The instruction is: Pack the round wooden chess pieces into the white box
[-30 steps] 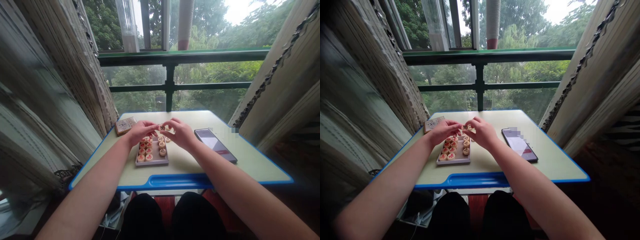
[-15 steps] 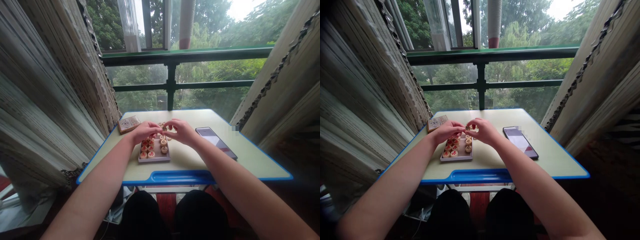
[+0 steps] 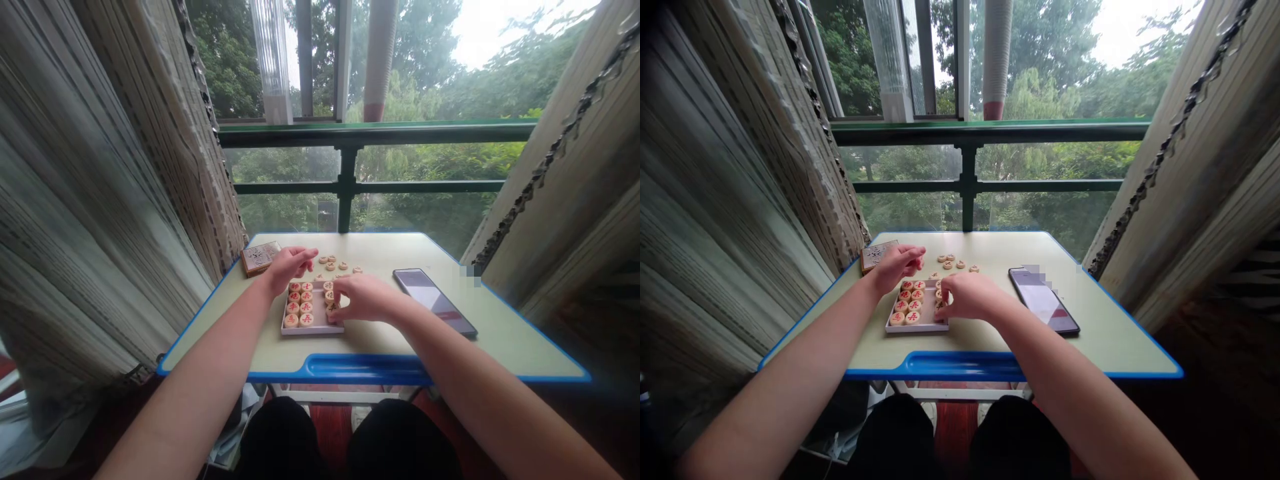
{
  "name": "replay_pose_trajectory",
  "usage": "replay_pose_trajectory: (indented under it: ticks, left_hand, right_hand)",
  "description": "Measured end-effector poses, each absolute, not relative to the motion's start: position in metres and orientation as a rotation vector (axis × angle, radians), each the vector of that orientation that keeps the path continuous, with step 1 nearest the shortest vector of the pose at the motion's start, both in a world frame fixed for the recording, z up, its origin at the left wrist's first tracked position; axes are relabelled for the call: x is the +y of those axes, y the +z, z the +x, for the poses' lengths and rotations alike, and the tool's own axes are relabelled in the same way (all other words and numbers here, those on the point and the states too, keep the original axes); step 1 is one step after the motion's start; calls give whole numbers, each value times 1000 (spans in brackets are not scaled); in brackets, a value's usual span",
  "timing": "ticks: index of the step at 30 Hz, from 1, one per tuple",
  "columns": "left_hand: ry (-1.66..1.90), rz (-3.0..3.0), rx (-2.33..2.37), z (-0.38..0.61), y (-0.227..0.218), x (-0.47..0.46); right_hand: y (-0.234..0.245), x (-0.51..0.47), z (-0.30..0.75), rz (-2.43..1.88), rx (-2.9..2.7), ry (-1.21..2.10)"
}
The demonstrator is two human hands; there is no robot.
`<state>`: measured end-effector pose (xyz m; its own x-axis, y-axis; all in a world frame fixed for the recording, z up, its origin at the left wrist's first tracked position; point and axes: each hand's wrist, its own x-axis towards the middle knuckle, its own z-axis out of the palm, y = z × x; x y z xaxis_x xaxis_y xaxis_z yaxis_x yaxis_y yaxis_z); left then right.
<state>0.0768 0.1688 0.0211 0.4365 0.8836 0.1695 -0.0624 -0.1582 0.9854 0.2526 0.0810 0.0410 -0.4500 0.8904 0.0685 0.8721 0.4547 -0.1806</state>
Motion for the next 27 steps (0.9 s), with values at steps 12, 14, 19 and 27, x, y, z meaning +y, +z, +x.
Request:
replay_pose_trajectory:
  ticks: [12, 14, 19, 27]
  left_hand:
    - [972, 1508, 821, 82, 17, 170]
    - [998, 1499, 829, 82, 15, 173]
    - [1043, 1410, 807, 78, 13, 180]
    - [1060, 1236, 771, 74, 15, 184]
  right_hand:
    - [37, 83, 252, -1583, -2547, 149]
    - [37, 83, 252, -1565, -2545, 164]
    - [39, 81, 251, -1561, -2521, 191]
    - [35, 83, 253, -1379, -2550, 243]
